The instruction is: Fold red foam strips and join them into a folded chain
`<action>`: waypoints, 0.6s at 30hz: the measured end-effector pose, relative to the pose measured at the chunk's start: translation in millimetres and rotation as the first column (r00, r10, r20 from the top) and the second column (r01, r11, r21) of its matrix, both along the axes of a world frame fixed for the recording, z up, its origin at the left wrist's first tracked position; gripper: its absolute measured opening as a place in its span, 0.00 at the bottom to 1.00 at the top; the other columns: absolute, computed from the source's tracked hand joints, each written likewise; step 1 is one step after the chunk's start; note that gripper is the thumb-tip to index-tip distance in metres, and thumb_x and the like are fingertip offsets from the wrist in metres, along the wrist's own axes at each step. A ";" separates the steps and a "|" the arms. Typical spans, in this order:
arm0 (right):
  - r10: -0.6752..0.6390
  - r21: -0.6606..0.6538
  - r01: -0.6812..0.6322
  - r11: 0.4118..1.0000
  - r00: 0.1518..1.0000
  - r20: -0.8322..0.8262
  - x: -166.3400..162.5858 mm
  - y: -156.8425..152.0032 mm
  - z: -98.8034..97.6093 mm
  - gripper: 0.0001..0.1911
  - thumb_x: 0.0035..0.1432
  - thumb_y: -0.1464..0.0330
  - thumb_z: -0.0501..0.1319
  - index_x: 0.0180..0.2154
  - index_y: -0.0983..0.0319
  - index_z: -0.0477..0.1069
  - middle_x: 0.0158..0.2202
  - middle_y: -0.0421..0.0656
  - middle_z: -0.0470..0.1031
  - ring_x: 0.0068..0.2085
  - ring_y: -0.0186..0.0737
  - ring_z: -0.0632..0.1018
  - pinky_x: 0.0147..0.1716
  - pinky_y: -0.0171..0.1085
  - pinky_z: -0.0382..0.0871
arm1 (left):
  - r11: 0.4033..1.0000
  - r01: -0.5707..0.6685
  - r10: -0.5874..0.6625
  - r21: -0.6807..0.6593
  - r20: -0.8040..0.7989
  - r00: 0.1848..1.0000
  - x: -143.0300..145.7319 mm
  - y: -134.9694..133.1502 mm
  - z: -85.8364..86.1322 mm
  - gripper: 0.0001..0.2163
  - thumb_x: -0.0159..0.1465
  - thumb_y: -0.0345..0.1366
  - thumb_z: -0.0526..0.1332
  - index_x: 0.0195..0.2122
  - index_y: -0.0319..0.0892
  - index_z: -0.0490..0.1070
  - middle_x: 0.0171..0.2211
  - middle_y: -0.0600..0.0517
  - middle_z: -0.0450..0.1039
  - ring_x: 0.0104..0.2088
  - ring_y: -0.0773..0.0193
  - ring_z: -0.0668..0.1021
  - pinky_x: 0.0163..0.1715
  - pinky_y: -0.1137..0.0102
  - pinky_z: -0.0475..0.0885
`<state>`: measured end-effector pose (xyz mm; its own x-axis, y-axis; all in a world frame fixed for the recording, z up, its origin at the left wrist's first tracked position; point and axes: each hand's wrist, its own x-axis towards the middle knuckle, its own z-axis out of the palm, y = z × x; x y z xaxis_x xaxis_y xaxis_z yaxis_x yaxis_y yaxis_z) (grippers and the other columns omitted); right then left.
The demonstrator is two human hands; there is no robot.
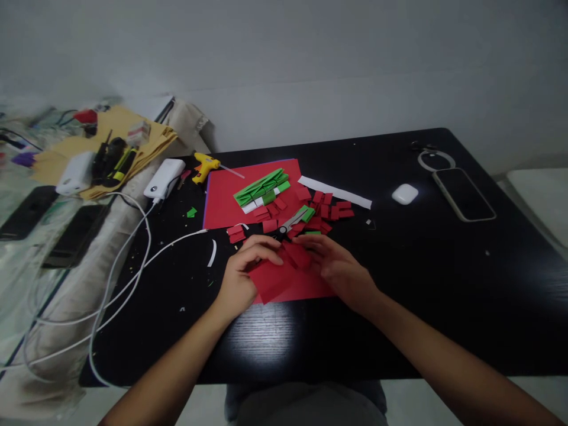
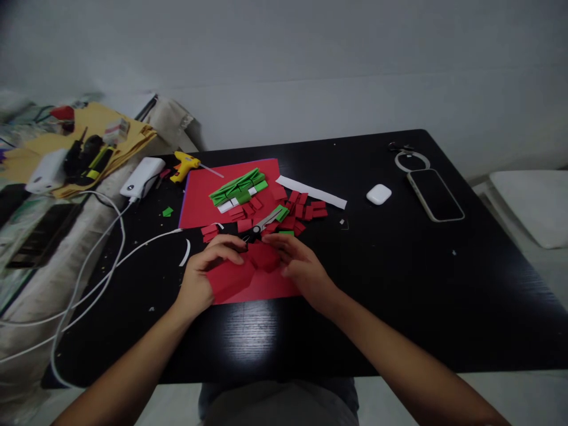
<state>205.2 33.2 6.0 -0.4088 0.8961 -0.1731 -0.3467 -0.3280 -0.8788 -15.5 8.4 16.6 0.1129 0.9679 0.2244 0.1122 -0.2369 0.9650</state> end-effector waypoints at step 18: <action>-0.090 -0.262 0.121 0.957 0.988 0.125 -2.1 -2.9 5.3 0.24 0.38 0.68 0.81 0.37 0.62 0.76 0.35 0.41 0.83 0.33 0.39 0.83 0.36 0.37 0.79 | 0.946 0.002 0.055 -0.325 0.166 0.985 3.2 2.3 -4.0 0.13 0.67 0.41 0.66 0.50 0.44 0.79 0.40 0.47 0.81 0.38 0.61 0.81 0.40 0.69 0.76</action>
<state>203.0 30.3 11.2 -0.2792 0.8474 -0.4517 -0.2980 -0.5236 -0.7982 -12.3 10.8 12.5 0.0739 0.9935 -0.0865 -0.0589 0.0910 0.9941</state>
